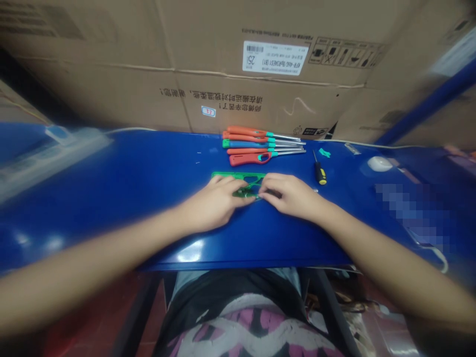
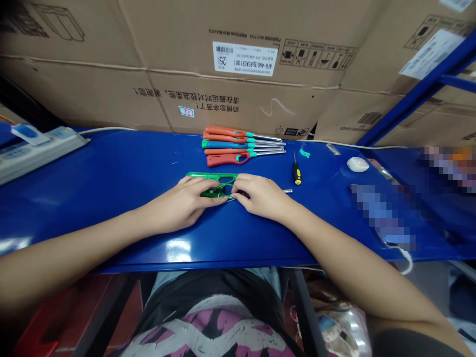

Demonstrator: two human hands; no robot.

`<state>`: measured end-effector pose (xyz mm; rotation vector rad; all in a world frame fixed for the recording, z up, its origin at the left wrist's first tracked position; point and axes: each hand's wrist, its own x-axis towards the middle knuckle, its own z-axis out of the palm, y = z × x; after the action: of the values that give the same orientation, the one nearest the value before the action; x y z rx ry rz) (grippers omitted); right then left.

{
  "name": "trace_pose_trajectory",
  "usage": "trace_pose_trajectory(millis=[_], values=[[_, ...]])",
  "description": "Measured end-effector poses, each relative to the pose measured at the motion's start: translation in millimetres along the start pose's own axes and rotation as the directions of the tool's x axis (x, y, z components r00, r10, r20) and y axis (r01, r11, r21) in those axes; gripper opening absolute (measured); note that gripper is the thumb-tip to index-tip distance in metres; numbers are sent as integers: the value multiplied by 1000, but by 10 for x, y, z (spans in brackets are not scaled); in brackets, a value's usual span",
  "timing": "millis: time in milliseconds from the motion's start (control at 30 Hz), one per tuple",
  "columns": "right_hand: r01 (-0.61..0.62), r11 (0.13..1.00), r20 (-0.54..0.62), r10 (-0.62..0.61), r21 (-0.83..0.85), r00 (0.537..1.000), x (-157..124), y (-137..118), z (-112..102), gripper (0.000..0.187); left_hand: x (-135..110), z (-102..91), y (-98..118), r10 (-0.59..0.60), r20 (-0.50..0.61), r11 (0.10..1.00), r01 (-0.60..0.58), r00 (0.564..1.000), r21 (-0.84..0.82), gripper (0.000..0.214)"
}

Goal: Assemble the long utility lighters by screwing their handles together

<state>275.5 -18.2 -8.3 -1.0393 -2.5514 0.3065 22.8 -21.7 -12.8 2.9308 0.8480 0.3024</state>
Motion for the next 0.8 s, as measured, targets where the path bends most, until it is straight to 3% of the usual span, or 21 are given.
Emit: trace_pose_trajectory(millis=[267, 800], values=[[7, 999, 8, -7, 36, 1000, 1, 18, -6, 11, -3, 28, -59, 1, -40, 994, -5, 999, -109, 48], [26, 996, -37, -23, 89, 999, 14, 43, 18, 11, 8, 24, -48, 12, -19, 998, -13, 1000, -61, 50]])
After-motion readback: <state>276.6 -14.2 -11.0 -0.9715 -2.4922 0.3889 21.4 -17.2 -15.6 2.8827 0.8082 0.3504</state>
